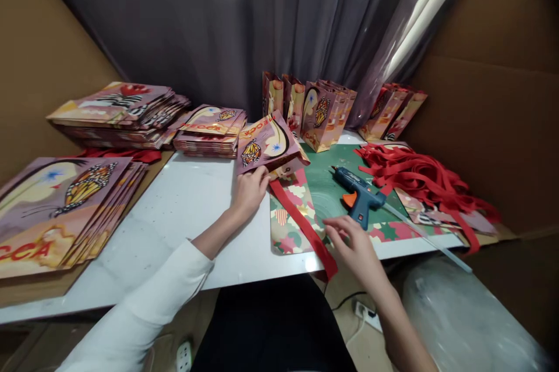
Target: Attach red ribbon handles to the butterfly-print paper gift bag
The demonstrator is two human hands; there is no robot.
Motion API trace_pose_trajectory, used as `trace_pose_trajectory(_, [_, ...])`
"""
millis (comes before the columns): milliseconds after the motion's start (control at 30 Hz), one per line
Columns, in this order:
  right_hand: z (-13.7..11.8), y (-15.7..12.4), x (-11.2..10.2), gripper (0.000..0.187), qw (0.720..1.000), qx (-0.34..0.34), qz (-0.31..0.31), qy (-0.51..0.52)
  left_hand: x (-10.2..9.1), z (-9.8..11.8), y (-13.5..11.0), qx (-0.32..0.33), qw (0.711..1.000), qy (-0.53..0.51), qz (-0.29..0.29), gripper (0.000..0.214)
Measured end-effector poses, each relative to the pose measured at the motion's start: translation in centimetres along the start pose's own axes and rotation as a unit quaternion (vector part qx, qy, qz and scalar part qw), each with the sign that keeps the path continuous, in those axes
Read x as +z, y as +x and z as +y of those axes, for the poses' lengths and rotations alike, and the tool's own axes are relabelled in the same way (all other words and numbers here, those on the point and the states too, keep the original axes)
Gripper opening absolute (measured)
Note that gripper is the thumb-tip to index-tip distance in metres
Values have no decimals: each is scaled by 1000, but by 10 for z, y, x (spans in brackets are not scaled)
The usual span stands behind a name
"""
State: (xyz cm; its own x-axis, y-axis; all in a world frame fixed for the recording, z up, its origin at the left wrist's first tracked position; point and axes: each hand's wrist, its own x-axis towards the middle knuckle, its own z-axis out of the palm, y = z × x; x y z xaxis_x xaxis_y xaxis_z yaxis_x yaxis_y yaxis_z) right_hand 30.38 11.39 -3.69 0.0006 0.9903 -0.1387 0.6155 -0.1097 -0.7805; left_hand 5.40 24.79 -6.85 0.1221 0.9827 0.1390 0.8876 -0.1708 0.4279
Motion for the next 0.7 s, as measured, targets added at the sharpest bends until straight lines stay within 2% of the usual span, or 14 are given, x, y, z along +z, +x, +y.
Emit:
trace_pose_trajectory(133, [-8, 21, 28, 26, 992, 0, -90, -85, -3, -1, 1, 1, 1000, -20, 10, 17])
trace_pose_trajectory(233, [-9, 21, 36, 4, 987, 21, -100, -128, -2, -3, 1, 8, 1000, -25, 16, 18])
trace_pose_trajectory(300, [-8, 19, 35, 9, 988, 26, -100, -111, -1, -4, 1, 9, 999, -26, 21, 18])
trace_pose_trajectory(400, [-4, 15, 31, 16, 992, 51, -111, 29, -1, -4, 2, 7, 999, -38, 19, 19])
trace_pose_trajectory(433, [-3, 14, 29, 21, 985, 63, -125, 102, -1, -4, 2, 5, 999, -43, 18, 19])
trace_pose_trajectory(533, [-2, 8, 25, 38, 938, 95, -175, 283, -2, -3, 2, -1, 999, -50, 13, 19])
trace_pose_trajectory(600, [-5, 3, 21, 44, 917, 113, -188, 332, -3, -3, 2, -1, 999, -46, 17, 20])
trace_pose_trajectory(700, [-11, -4, 17, 45, 908, 122, -179, 360, -3, -1, 1, 3, 999, -40, 23, 20])
